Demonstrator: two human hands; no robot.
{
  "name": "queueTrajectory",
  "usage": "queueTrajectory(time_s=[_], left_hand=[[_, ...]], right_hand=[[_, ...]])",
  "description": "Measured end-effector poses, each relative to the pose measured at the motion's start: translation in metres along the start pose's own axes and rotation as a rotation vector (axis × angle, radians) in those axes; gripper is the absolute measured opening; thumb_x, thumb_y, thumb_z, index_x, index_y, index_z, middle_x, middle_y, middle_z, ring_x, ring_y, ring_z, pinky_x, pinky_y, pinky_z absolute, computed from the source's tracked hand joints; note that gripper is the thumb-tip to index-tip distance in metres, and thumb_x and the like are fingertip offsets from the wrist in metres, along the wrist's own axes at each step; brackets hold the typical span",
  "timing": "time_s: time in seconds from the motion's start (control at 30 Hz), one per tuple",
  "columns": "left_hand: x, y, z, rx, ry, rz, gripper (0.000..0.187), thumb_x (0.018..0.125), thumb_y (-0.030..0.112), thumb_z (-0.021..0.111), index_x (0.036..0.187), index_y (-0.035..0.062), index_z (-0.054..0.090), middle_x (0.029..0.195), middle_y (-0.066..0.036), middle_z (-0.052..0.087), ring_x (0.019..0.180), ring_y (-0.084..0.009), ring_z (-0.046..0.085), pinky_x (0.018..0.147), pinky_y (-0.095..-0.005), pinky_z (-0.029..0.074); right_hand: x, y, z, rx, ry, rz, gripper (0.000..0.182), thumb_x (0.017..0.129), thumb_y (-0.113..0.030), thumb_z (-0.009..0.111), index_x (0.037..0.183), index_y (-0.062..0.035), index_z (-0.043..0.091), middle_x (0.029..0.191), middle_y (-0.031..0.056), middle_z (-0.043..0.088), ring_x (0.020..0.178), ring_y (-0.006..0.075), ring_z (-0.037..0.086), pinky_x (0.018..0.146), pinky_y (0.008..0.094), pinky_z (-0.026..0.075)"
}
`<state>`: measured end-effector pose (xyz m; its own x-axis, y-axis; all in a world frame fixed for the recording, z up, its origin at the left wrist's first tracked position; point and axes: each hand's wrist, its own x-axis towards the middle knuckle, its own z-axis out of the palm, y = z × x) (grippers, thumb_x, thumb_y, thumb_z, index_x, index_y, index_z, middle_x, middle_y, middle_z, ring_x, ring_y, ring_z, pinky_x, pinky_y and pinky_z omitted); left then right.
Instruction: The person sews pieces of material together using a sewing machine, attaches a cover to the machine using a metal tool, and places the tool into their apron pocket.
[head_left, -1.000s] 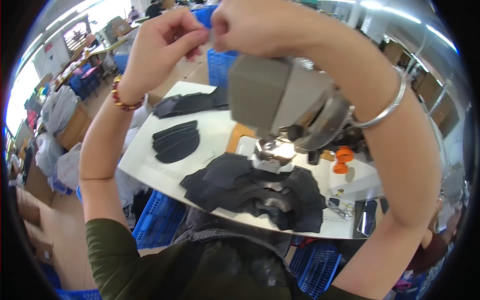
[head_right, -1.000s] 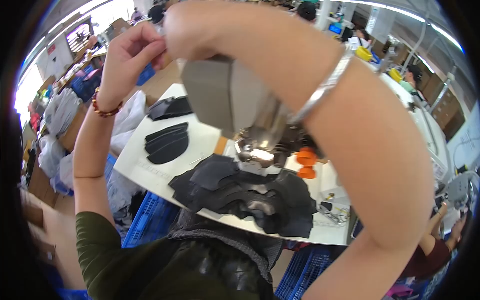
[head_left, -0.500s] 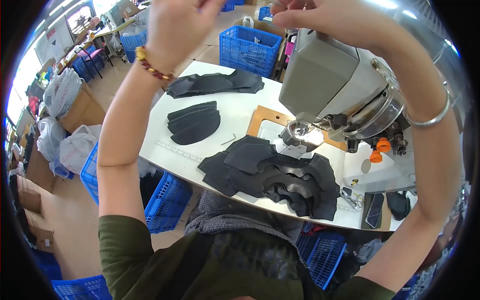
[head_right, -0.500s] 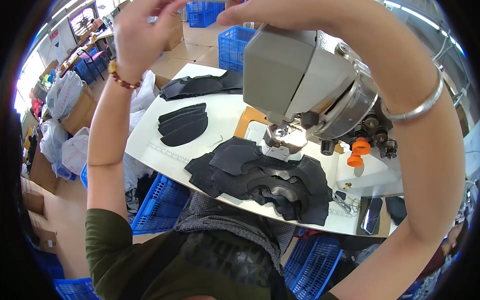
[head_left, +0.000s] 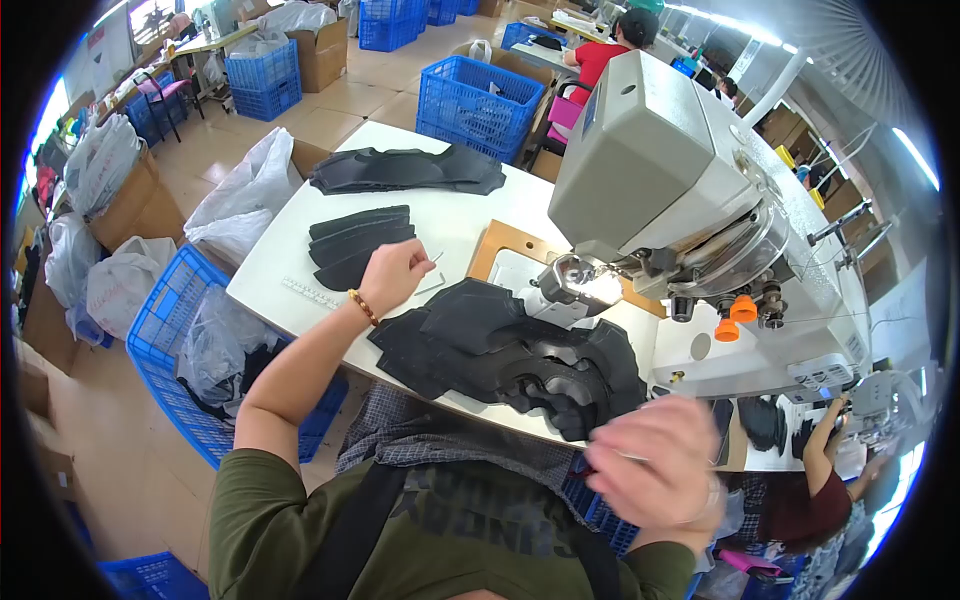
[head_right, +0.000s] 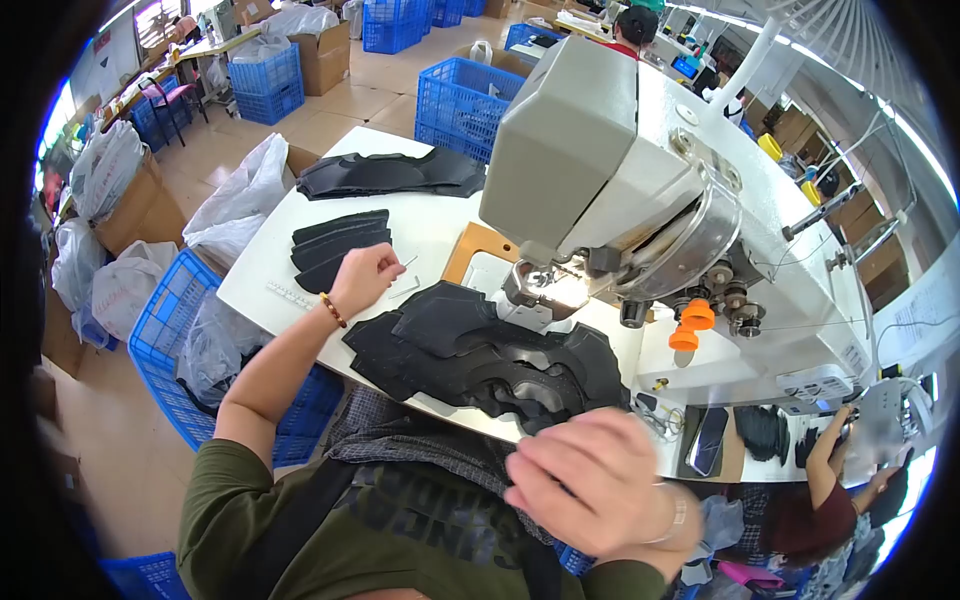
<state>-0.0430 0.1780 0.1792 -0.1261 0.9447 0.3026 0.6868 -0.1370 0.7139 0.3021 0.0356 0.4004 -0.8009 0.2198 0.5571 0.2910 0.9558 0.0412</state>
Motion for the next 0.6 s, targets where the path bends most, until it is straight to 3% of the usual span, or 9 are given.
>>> queueTrajectory(time_s=[0.03, 0.1, 0.2, 0.23, 0.3, 0.33, 0.4, 0.53, 0.6], left_hand=[[-0.006, 0.01, 0.003, 0.039, 0.053, 0.016, 0.015, 0.081, 0.017, 0.074, 0.078, 0.0047, 0.066, 0.069, -0.009, 0.066, 0.07, -0.0288, 0.065, 0.069, -0.0387, 0.051], [-0.014, 0.01, 0.01, 0.22, 0.314, 0.355, 0.016, 0.08, 0.018, 0.074, 0.074, 0.0058, 0.065, 0.069, -0.008, 0.065, 0.075, -0.0288, 0.064, 0.075, -0.0375, 0.049], [-0.013, 0.018, 0.003, 0.316, 0.225, 0.382, 0.02, 0.08, 0.021, 0.075, 0.073, 0.0057, 0.065, 0.073, -0.009, 0.066, 0.079, -0.0301, 0.063, 0.08, -0.0368, 0.048], [-0.012, 0.023, 0.002, 0.321, 0.23, 0.377, 0.02, 0.08, 0.021, 0.075, 0.073, 0.0057, 0.065, 0.073, -0.009, 0.066, 0.079, -0.0301, 0.063, 0.08, -0.0368, 0.048], [-0.009, 0.034, 0.003, 0.465, -0.047, 0.161, 0.025, 0.081, 0.027, 0.075, 0.074, 0.0046, 0.065, 0.077, -0.01, 0.066, 0.079, -0.03, 0.063, 0.079, -0.0377, 0.049], [-0.006, 0.034, 0.008, 0.475, -0.046, 0.161, 0.025, 0.081, 0.027, 0.075, 0.074, 0.0046, 0.065, 0.077, -0.01, 0.066, 0.079, -0.03, 0.063, 0.079, -0.0377, 0.049], [0.004, 0.023, 0.029, 0.517, -0.178, -0.028, 0.03, 0.081, 0.033, 0.074, 0.076, 0.0034, 0.068, 0.08, -0.013, 0.067, 0.083, -0.0311, 0.065, 0.079, -0.0397, 0.051], [0.012, 0.007, 0.052, 0.552, -0.048, 0.068, 0.032, 0.081, 0.034, 0.074, 0.081, 0.0023, 0.071, 0.087, -0.015, 0.065, 0.09, -0.0326, 0.064, 0.082, -0.042, 0.052], [0.012, 0.008, 0.048, 0.598, -0.1, 0.045, 0.032, 0.081, 0.034, 0.074, 0.081, 0.0014, 0.071, 0.092, -0.017, 0.066, 0.094, -0.0332, 0.064, 0.084, -0.0417, 0.052]], right_hand=[[-0.013, 0.002, 0.018, 0.072, -0.027, 0.059, 0.021, 0.072, -0.018, 0.079, 0.088, -0.0063, 0.07, 0.09, 0.0051, 0.067, 0.079, 0.021, 0.064, 0.075, 0.0366, 0.051], [-0.045, 0.015, 0.059, 0.175, -0.008, 0.154, 0.018, 0.072, -0.012, 0.078, 0.087, -0.0053, 0.069, 0.088, 0.0056, 0.068, 0.077, 0.0216, 0.064, 0.074, 0.0356, 0.05], [-0.094, 0.027, 0.103, 0.339, 0.122, 0.527, 0.01, 0.077, -0.002, 0.073, 0.085, -0.0029, 0.069, 0.085, 0.0081, 0.068, 0.075, 0.0243, 0.063, 0.071, 0.034, 0.047], [-0.106, 0.025, 0.112, 0.403, 0.164, 0.608, 0.007, 0.078, 0.0, 0.071, 0.085, -0.0022, 0.069, 0.084, 0.009, 0.068, 0.074, 0.0252, 0.063, 0.07, 0.0339, 0.047], [-0.126, 0.021, 0.122, 0.49, 0.179, 0.673, 0.003, 0.081, 0.001, 0.068, 0.083, -0.0004, 0.069, 0.083, 0.0098, 0.068, 0.073, 0.0239, 0.064, 0.068, 0.0319, 0.048], [-0.134, 0.02, 0.127, 0.569, 0.205, 0.73, 0.003, 0.082, 0.002, 0.067, 0.083, 0.0005, 0.069, 0.082, 0.01, 0.068, 0.073, 0.0224, 0.064, 0.068, 0.0305, 0.048], [-0.143, 0.021, 0.133, 0.643, 0.244, 0.78, 0.004, 0.084, 0.003, 0.065, 0.084, 0.0032, 0.068, 0.082, 0.0108, 0.068, 0.073, 0.0186, 0.065, 0.066, 0.0269, 0.049], [-0.152, 0.02, 0.133, 0.669, 0.293, 0.854, 0.004, 0.084, 0.004, 0.064, 0.084, 0.004, 0.068, 0.082, 0.0114, 0.068, 0.073, 0.0182, 0.064, 0.066, 0.0272, 0.049], [-0.159, 0.02, 0.13, 0.673, 0.279, 0.877, 0.009, 0.087, -0.002, 0.061, 0.084, 0.0045, 0.068, 0.084, 0.0131, 0.069, 0.077, 0.0203, 0.065, 0.07, 0.0288, 0.049]])
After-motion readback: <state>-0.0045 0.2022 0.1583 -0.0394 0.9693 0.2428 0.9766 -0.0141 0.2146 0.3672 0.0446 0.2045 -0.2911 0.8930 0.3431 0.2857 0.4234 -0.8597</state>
